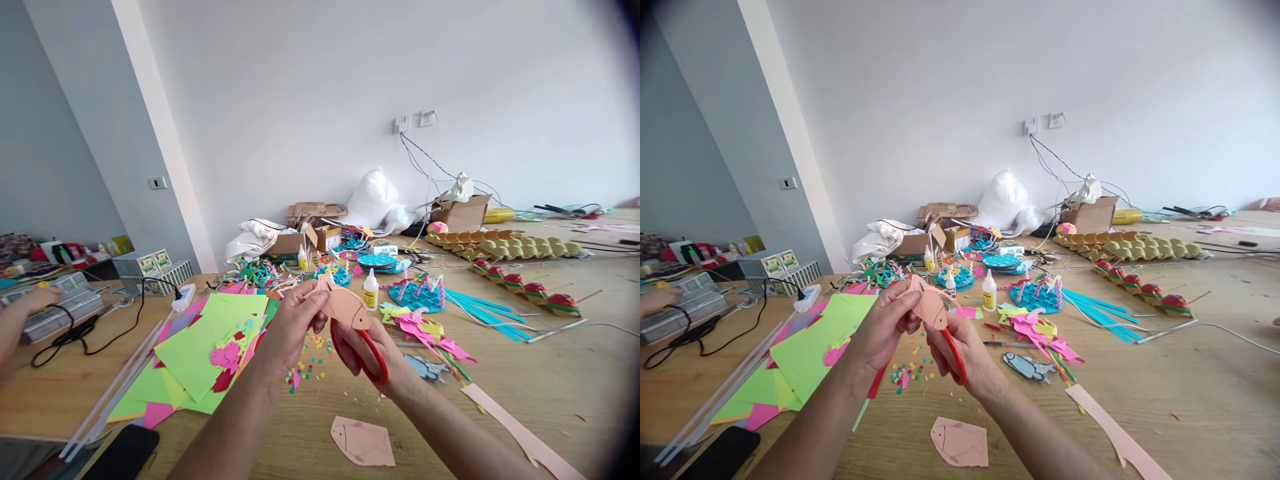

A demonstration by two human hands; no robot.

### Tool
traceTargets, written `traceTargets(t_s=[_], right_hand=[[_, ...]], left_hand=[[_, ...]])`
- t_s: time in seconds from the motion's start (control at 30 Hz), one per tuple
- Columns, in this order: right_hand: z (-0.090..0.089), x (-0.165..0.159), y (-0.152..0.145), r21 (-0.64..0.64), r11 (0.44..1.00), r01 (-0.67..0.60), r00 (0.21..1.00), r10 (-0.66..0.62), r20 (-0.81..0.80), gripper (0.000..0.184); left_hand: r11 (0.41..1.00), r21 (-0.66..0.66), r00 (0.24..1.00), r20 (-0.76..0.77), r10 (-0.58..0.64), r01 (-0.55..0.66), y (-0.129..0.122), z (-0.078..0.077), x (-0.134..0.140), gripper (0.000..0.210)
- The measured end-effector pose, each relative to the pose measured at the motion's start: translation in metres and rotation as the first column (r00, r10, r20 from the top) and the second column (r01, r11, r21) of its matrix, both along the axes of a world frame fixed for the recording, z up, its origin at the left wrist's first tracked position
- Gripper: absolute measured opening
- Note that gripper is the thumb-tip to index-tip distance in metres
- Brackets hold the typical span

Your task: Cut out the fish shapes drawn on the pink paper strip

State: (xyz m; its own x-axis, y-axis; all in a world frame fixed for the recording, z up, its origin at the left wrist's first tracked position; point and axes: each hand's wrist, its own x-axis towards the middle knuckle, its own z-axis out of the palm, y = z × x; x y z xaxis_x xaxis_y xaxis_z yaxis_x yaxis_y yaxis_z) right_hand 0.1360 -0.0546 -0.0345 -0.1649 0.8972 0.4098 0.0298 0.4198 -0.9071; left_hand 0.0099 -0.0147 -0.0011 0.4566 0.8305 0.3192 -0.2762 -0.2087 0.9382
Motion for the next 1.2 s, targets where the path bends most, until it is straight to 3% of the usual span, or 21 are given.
traceTargets(t_s=[0.27,0.47,0.83,1.2], right_hand=[[-0.0016,-0.0007,0.0020,-0.072,0.997,0.019,1.000,-0.020,-0.008,0.039],[-0.0007,-0.0020,0.0002,-0.052,0.999,0.010,1.000,-0.011,-0.015,0.043],[0.0036,0.0005,-0.0012,0.022,1.000,0.011,0.997,-0.013,0.076,0.054],[0.0018,-0.0027,0.0000,-0.106,0.994,0.030,0.999,-0.031,-0.013,0.042]], left_hand=[[0.995,0.102,0.999,-0.036,0.011,-0.008,0.0035,-0.0013,-0.0028,0.020],[0.985,0.162,0.997,-0.042,0.065,-0.058,0.0050,-0.0011,-0.0013,0.023],[0.995,0.096,0.998,-0.054,0.033,-0.027,0.0006,0.0026,-0.0019,0.022],[0.997,0.073,0.999,-0.031,-0.023,0.026,0.0033,0.0011,-0.0047,0.022]])
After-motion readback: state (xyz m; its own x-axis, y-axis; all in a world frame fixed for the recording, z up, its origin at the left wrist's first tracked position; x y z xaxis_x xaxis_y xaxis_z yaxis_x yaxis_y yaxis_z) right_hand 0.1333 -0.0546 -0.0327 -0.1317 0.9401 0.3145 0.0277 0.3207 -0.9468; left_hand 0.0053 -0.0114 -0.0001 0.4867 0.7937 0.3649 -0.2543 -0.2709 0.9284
